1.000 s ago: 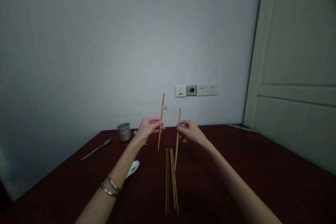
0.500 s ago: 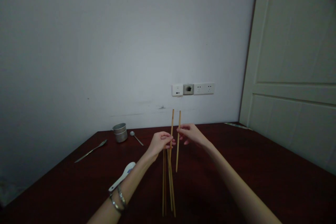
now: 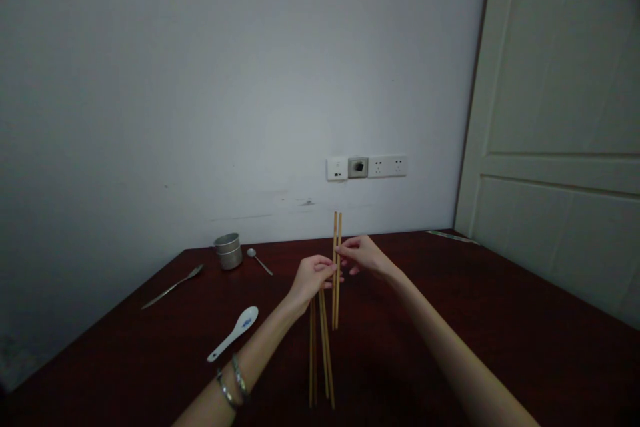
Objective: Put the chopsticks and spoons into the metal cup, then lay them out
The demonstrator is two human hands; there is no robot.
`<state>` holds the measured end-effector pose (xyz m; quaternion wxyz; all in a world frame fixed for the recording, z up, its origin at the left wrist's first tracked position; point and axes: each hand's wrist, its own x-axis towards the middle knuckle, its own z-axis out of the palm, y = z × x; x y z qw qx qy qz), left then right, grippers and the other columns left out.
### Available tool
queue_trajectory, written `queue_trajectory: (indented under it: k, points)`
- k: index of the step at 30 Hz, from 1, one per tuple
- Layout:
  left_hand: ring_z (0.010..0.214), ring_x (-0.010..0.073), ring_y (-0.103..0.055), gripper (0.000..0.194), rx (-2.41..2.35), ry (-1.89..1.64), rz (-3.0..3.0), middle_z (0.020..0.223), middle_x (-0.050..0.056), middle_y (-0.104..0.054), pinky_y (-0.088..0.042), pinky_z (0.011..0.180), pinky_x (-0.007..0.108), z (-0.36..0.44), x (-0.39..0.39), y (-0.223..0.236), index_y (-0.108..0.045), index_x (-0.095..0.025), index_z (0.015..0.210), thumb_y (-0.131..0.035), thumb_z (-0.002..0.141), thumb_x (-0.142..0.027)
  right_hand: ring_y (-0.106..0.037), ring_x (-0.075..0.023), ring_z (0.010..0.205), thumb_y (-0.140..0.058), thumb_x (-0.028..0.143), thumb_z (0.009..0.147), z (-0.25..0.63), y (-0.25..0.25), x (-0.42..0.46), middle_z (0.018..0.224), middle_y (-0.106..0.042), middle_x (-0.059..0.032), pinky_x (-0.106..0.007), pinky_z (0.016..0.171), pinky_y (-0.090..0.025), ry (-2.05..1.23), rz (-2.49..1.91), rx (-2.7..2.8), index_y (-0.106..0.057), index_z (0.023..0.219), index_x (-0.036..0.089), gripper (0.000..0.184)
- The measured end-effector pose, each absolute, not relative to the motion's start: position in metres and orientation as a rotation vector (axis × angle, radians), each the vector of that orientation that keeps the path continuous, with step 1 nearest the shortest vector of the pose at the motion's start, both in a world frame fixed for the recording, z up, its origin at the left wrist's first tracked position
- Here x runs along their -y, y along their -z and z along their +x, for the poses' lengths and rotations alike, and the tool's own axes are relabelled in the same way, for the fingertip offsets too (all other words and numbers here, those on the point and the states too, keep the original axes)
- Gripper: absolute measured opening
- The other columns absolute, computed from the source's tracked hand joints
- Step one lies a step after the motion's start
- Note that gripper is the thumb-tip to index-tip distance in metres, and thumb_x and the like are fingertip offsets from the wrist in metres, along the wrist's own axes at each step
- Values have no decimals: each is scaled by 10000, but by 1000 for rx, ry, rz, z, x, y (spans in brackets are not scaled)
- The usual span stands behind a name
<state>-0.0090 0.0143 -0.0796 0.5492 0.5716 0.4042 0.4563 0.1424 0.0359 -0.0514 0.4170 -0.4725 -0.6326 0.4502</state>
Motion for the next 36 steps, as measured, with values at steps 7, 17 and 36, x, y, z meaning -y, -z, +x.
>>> queue_trajectory:
  k: [7,17,36]
  points:
    - [667,187,-655,256,-977,-1071,1344,734,90,-667,-458,535,209,-8,-12,79,-534,-130,760,-672,645,-313,-545,-74,482,-597,290,718,141,52,-34,540,-574,3,-140,359,-443,-1194,-1146,1532,-598,696,108,183]
    - [627,193,-650,281,-920,-1079,1311,698,92,-658,-483,552,240,-11,-14,78,-555,-109,735,-719,586,-282,-540,-65,473,-599,276,724,138,58,-36,531,-569,13,-139,379,-451,-1246,-1105,1516,-605,718,111,165]
    - [640,183,-649,181,-937,-1045,1314,754,115,-674,-517,610,269,-14,-17,78,-594,-92,719,-685,638,-226,-566,-114,389,-689,341,586,118,61,-37,508,-627,-26,-176,343,-446,-665,-1420,1547,-638,693,115,255]
